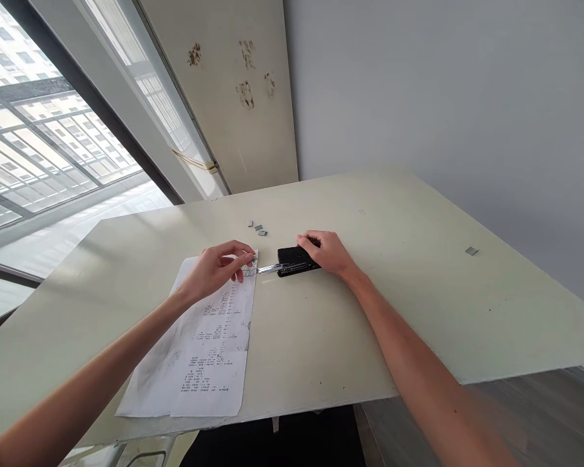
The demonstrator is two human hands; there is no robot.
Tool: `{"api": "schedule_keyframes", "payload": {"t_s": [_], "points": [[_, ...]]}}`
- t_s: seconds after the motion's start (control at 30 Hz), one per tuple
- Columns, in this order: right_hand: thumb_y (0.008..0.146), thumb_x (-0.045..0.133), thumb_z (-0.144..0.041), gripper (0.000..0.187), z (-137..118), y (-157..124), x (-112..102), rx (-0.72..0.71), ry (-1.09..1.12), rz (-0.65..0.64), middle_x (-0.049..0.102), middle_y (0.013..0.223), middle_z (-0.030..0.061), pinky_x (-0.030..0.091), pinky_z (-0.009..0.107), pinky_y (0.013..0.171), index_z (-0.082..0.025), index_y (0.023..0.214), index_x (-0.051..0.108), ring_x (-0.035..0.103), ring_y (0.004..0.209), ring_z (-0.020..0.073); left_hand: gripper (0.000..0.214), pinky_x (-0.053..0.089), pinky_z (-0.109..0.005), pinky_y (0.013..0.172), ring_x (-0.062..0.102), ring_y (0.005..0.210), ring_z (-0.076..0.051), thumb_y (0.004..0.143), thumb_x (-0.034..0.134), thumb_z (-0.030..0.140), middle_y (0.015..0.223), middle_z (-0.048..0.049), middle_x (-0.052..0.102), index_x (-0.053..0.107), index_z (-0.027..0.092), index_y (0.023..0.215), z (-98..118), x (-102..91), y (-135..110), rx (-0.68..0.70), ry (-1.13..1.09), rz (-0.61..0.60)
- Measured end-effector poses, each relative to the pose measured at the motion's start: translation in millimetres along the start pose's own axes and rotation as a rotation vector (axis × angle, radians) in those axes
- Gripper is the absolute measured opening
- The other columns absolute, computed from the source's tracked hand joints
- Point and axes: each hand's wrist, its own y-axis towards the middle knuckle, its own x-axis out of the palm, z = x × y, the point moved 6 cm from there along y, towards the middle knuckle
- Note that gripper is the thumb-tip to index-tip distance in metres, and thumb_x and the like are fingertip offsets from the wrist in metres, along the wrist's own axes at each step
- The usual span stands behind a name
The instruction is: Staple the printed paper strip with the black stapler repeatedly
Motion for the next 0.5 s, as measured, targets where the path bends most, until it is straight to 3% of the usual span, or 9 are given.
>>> {"api": "schedule_keyframes", "payload": {"t_s": [0.17, 0.27, 0.5], "points": [[0.097, 0.053, -0.051, 0.04, -2, -1, 0, 0.004, 0.008, -0.007, 0.056, 0.069, -0.0005, 0.032, 0.032, 0.063, -0.022, 0.071, 0.063, 0.046, 0.066, 0.0167, 0.027, 0.058, -0.027, 0.064, 0.072, 0.07, -0.013, 0.1, 0.062, 0.047, 0.11, -0.0026, 0.078, 0.074, 0.024, 0.107, 6, 5.5, 0, 0.088, 0.09, -0.051], [0.096, 0.053, -0.05, 0.039, -2, -1, 0, 0.008, 0.011, -0.006, 0.057, 0.07, -0.0005, 0.032, 0.032, 0.063, -0.022, 0.071, 0.063, 0.046, 0.067, 0.0166, 0.025, 0.058, -0.028, 0.074, 0.073, 0.082, -0.015, 0.103, 0.058, 0.042, 0.111, -0.0007, 0.078, 0.075, 0.026, 0.11, 11, 9.1, -2, 0.211, 0.236, -0.046], [0.096, 0.053, -0.051, 0.039, -1, 0, 0, 0.006, 0.013, -0.012, 0.056, 0.07, -0.0007, 0.031, 0.032, 0.063, -0.022, 0.072, 0.064, 0.044, 0.066, 0.0164, 0.028, 0.054, -0.032, 0.079, 0.072, 0.087, -0.018, 0.107, 0.053, 0.042, 0.1, 0.0002, 0.079, 0.075, 0.029, 0.116, 14, 15.3, -5, 0.388, 0.485, -0.029]]}}
